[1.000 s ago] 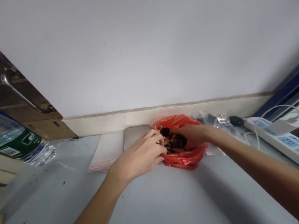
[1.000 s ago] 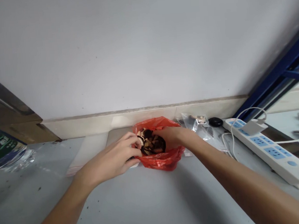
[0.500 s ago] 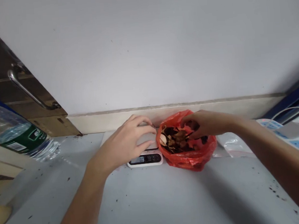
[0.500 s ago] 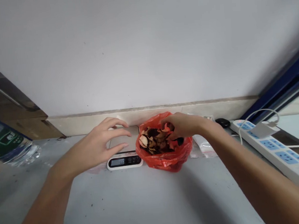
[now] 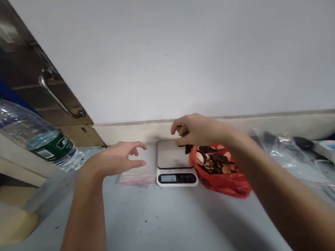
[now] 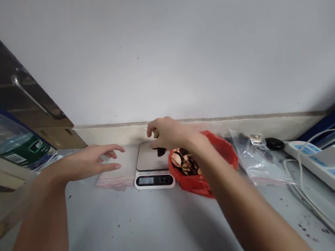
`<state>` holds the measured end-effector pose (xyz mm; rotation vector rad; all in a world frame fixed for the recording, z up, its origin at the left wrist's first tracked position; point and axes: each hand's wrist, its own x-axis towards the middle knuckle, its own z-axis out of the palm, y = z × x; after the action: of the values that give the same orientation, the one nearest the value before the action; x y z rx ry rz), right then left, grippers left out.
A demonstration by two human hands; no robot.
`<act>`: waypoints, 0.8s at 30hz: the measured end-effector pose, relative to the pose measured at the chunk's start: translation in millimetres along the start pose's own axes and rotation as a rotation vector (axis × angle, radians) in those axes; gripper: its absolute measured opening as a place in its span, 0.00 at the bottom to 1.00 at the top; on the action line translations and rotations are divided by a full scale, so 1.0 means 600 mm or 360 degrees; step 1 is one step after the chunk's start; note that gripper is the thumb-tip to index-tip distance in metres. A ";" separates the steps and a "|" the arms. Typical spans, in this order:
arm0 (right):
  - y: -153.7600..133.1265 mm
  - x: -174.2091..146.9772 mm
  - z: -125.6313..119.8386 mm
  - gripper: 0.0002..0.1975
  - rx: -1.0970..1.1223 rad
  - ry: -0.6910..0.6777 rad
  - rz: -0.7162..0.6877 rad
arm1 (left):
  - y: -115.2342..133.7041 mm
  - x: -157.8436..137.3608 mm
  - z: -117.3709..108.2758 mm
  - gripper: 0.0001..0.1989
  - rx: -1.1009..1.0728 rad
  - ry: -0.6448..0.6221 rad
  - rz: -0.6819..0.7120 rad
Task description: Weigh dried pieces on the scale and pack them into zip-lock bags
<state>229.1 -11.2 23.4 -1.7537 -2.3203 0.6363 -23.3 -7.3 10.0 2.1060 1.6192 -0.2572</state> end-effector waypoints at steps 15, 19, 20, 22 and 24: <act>-0.031 0.047 0.078 0.23 -0.0233 -0.0189 0.0207 | -0.010 0.035 0.015 0.33 0.0002 -0.0220 -0.0005; -0.012 0.025 0.066 0.26 -0.0096 0.0004 0.0286 | -0.009 0.051 0.028 0.27 0.0032 -0.0264 0.0042; -0.008 0.019 0.063 0.25 -0.0063 0.0074 0.0299 | -0.011 0.056 0.032 0.22 0.0021 -0.0281 0.0061; 0.000 0.005 0.055 0.22 0.0001 0.0202 0.0302 | -0.016 0.064 0.039 0.13 -0.0008 -0.0297 0.0083; 0.008 -0.009 0.045 0.18 0.0073 0.0302 0.0261 | -0.020 0.065 0.039 0.09 -0.0024 -0.0270 0.0082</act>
<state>225.0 -21.6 -2.1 -1.9071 -2.0382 0.5178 -20.6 17.7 -29.6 2.0517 1.4629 -0.3939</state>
